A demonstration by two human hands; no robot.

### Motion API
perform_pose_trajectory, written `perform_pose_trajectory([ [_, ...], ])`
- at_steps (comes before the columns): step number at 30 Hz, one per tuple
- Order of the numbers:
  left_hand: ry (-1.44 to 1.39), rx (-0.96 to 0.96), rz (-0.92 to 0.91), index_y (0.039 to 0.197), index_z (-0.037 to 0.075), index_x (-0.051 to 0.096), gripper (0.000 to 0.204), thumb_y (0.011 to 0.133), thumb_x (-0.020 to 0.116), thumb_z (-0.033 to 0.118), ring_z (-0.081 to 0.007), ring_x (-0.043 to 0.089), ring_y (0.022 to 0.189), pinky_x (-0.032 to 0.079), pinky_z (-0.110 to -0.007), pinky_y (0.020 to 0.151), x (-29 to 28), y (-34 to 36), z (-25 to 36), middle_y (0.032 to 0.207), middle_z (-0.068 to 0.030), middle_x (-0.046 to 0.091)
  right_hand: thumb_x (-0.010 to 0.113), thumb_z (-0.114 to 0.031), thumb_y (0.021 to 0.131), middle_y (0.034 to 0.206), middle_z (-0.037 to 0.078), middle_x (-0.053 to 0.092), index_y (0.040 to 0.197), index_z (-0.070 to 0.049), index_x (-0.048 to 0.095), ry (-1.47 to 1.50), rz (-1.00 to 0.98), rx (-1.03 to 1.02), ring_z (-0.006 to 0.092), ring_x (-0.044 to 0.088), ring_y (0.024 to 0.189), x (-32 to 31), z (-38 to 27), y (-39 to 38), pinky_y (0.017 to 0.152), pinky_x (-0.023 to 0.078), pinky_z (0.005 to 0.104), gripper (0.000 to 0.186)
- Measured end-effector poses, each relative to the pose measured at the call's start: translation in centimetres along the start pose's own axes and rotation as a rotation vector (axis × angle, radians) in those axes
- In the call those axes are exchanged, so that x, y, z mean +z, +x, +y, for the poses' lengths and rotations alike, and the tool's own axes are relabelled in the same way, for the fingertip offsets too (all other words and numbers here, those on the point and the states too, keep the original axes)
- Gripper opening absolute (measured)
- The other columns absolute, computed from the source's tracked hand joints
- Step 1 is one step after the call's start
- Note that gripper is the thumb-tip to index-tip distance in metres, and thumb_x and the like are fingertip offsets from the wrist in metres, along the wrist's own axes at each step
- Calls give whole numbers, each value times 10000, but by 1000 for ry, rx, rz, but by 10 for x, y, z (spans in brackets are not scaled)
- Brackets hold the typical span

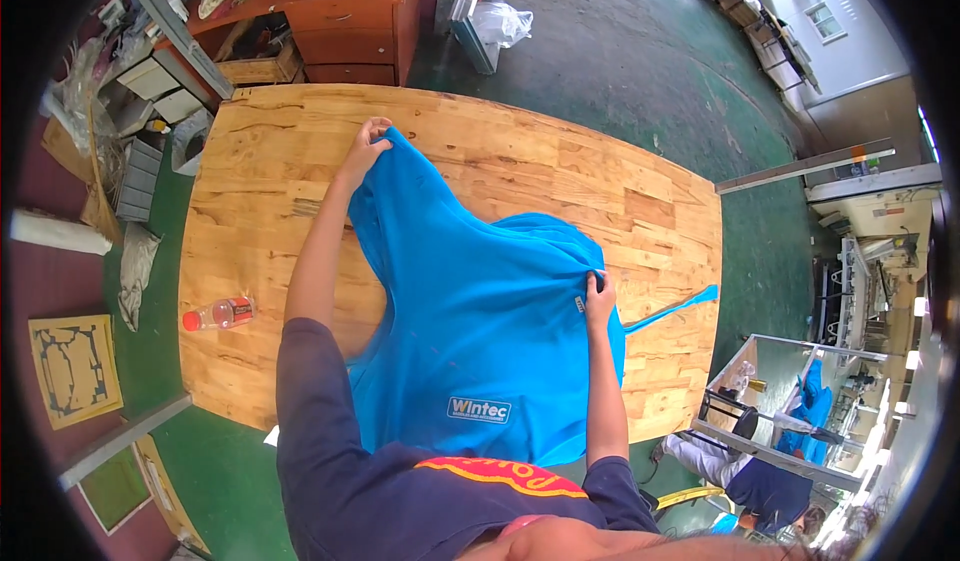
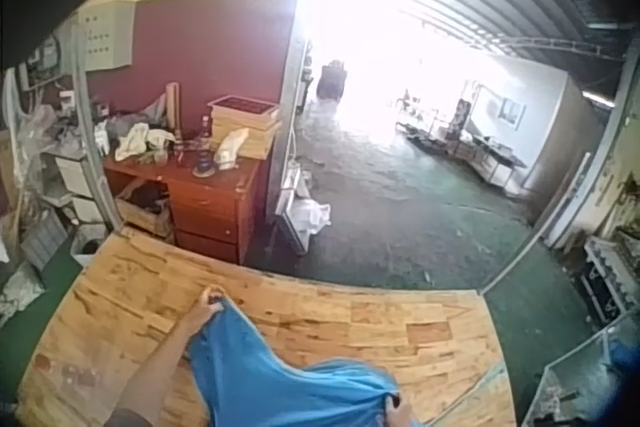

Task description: Placing unprinted fabric onto pallets and removing printed items from a rotary screen printing press.

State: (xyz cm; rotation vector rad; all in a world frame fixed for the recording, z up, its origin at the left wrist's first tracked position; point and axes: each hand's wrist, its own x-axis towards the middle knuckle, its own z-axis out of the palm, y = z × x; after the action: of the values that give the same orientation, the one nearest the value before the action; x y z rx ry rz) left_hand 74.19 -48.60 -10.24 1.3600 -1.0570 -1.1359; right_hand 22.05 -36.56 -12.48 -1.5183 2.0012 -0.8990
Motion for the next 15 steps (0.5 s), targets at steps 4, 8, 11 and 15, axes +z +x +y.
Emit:
perform_pose_trajectory([
  [4, 0, 153, 30, 1052, 95, 563, 296, 776, 549, -10, -190, 542, 906, 430, -315, 815, -8, 13, -3, 981, -58, 557, 588, -237, 871, 772, 118, 612, 951, -32, 606, 30, 17, -46, 190, 573, 709, 4, -7, -4, 664, 450, 310, 220],
  [8, 743, 500, 501, 1058, 93, 577, 297, 773, 545, 16, -327, 509, 974, 401, -396, 872, -4, 9, 5, 1031, -110, 562, 583, -232, 876, 765, 120, 608, 949, -30, 604, 43, 38, -69, 189, 571, 704, 3, -8, -5, 660, 449, 310, 216],
  [11, 726, 522, 260, 1098, 89, 570, 283, 817, 548, 57, -312, 482, 1084, 383, -390, 928, 14, -26, 14, 1118, -114, 542, 587, -242, 876, 755, 120, 610, 949, -31, 605, 10, 45, -55, 185, 572, 697, 0, -9, -6, 654, 449, 313, 224],
  [15, 910, 686, -74, 1142, 122, 542, 294, 849, 535, 137, -320, 472, 1120, 362, -432, 947, 28, -65, 13, 1202, -103, 521, 587, -224, 879, 752, 129, 617, 944, -34, 605, -12, 108, -101, 188, 587, 685, -2, -21, -3, 633, 448, 309, 202],
])
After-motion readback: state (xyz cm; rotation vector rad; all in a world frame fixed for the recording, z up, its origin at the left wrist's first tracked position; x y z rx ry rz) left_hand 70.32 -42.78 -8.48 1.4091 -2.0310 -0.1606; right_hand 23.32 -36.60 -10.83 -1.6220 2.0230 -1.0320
